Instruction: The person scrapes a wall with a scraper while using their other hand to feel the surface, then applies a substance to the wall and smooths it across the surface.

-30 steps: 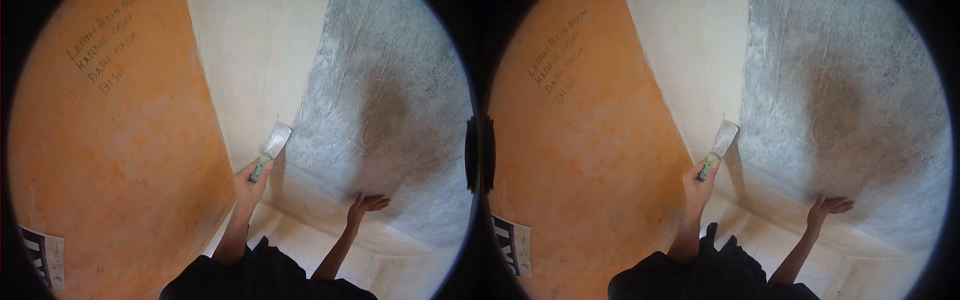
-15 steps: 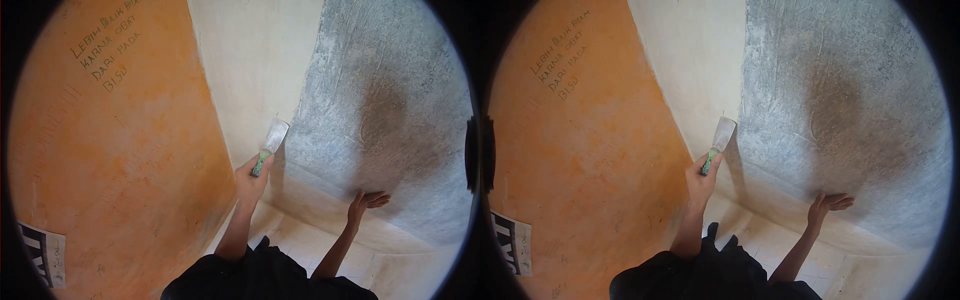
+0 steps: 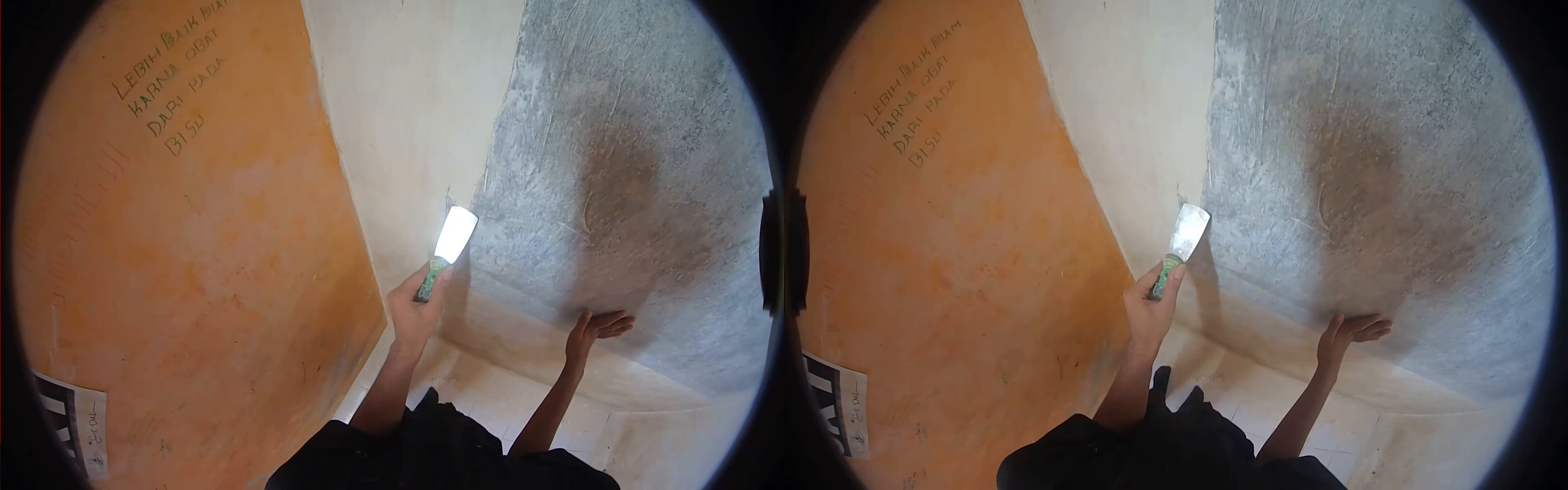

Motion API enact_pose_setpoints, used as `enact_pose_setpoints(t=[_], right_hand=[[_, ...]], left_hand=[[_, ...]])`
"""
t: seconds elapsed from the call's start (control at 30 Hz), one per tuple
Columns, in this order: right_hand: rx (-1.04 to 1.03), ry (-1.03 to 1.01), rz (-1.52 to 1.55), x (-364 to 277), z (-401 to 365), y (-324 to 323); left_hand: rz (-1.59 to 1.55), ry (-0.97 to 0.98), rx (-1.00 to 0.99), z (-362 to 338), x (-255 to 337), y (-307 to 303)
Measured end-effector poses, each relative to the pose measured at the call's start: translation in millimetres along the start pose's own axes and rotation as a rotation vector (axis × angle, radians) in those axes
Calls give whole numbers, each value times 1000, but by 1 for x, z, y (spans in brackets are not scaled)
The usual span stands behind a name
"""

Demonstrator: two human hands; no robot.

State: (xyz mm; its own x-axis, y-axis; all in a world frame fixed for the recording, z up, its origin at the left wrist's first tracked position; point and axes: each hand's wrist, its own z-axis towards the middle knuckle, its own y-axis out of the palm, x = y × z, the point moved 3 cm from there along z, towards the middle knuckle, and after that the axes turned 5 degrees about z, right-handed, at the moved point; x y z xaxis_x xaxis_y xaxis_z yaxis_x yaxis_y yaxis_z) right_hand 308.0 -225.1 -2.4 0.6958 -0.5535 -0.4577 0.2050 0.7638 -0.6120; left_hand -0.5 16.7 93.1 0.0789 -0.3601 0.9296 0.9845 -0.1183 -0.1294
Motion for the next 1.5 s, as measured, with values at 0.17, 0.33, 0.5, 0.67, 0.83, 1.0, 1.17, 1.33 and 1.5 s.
enact_pose_setpoints(t=[0.17,0.33,0.5,0.67,0.83,1.0,1.17,1.33,1.5], right_hand=[[6,-18,4,0,-1,2],[5,-11,8,-4,-7,-1],[56,-14,27,-23,1,-9],[72,14,62,-39,9,-12],[59,21,77,-39,6,-10],[57,3,52,-28,6,-13],[2,32,63,-16,4,-17],[-11,10,68,-13,2,-13],[3,-4,28,-3,3,-8]], left_hand=[[33,21,24,-5,-8,-4],[-2,-21,45,-5,0,9],[-33,37,58,-3,-3,11],[-43,-65,15,-9,-7,11],[-45,44,70,-1,3,17],[-87,85,59,17,56,20],[-70,8,114,-22,-38,24],[-92,-13,60,-5,-5,28],[-135,-40,28,-12,4,19]])
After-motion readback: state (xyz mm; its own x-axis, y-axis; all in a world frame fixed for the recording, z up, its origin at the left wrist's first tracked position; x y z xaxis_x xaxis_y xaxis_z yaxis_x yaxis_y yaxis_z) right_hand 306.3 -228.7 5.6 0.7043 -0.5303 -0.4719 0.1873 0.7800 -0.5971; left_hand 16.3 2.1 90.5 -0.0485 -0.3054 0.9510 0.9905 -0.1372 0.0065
